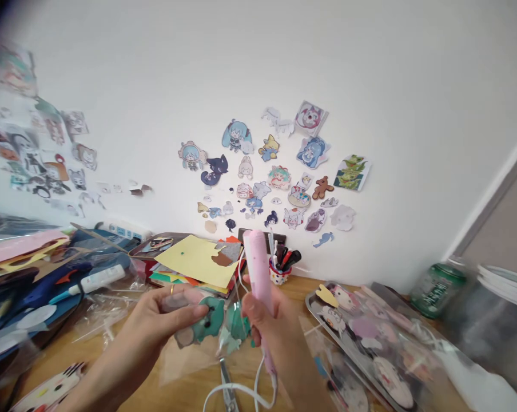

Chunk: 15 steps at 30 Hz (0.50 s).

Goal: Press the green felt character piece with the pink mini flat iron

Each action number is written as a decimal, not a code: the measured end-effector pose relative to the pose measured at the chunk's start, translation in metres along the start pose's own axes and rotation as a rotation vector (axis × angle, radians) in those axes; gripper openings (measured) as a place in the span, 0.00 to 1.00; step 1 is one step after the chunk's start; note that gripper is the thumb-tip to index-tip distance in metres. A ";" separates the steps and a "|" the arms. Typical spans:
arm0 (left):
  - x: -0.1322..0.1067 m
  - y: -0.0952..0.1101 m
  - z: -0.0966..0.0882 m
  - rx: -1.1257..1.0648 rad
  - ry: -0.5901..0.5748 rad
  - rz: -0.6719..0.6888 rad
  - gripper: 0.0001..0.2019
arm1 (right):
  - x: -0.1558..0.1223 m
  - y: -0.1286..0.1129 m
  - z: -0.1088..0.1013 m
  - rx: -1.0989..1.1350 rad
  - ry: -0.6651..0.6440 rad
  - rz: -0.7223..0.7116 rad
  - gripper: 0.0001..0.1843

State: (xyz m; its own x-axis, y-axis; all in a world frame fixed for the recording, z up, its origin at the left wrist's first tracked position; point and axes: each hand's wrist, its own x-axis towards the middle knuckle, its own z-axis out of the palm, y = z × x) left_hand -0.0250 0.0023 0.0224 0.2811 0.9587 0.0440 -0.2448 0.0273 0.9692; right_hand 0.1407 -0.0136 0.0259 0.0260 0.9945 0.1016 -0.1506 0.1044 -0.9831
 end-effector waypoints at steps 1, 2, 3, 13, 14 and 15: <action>-0.001 0.001 -0.003 -0.009 0.009 0.020 0.07 | 0.000 0.001 -0.002 0.048 -0.017 0.003 0.24; -0.001 0.002 -0.005 -0.019 0.017 0.039 0.07 | 0.000 0.002 -0.003 0.080 -0.053 0.017 0.24; -0.002 0.003 -0.008 -0.030 0.026 0.053 0.07 | -0.001 0.003 -0.004 0.096 -0.099 0.034 0.22; -0.005 0.011 -0.016 0.016 0.078 0.115 0.08 | -0.012 -0.008 -0.005 -0.213 -0.323 0.088 0.24; -0.005 0.012 -0.015 0.025 0.087 0.114 0.08 | -0.012 -0.009 -0.005 -0.234 -0.325 0.089 0.24; -0.006 0.013 -0.014 0.038 0.097 0.114 0.08 | -0.011 -0.009 -0.004 -0.246 -0.325 0.091 0.24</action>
State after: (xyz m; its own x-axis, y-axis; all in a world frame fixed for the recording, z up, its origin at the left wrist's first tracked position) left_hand -0.0428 0.0011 0.0316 0.1624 0.9778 0.1325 -0.2341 -0.0923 0.9678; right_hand 0.1460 -0.0257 0.0327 -0.2955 0.9552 0.0166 0.1034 0.0493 -0.9934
